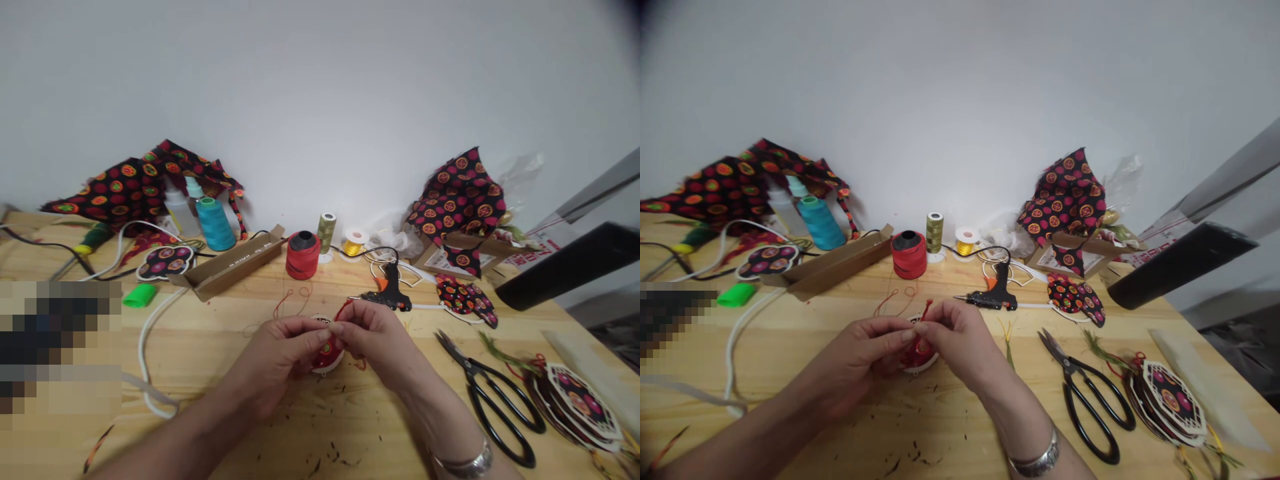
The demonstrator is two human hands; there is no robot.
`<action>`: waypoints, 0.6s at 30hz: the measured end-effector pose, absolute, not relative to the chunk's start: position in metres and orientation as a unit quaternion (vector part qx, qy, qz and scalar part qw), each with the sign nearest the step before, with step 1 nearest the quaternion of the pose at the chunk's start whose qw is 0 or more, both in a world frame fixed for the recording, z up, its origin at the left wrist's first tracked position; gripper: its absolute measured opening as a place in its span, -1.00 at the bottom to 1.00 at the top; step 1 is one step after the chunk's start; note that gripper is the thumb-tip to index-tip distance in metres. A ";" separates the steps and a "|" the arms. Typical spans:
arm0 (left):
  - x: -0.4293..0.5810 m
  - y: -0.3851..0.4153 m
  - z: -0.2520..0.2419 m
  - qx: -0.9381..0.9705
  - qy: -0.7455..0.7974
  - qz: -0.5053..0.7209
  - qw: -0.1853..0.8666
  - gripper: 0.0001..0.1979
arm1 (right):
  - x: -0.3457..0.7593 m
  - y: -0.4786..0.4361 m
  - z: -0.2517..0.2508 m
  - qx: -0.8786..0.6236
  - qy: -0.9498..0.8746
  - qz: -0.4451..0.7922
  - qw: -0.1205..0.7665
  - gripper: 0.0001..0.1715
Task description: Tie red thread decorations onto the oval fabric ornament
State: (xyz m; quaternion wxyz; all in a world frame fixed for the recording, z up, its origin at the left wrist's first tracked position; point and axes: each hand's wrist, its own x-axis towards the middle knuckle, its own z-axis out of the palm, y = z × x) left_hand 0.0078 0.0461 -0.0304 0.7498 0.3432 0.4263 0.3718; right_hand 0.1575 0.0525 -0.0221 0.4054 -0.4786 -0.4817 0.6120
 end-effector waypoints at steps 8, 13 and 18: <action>0.007 0.045 -0.027 0.297 0.400 0.348 0.794 -0.90 | 0.160 0.050 -0.017 -0.457 -0.468 0.648 0.391 -0.75; 0.008 0.044 -0.026 0.275 0.370 0.350 0.816 -0.94 | 0.160 0.050 -0.015 -0.456 -0.457 0.662 0.380 -0.70; 0.009 0.044 -0.025 0.265 0.382 0.354 0.811 -0.96 | 0.159 0.050 -0.016 -0.451 -0.460 0.665 0.378 -0.71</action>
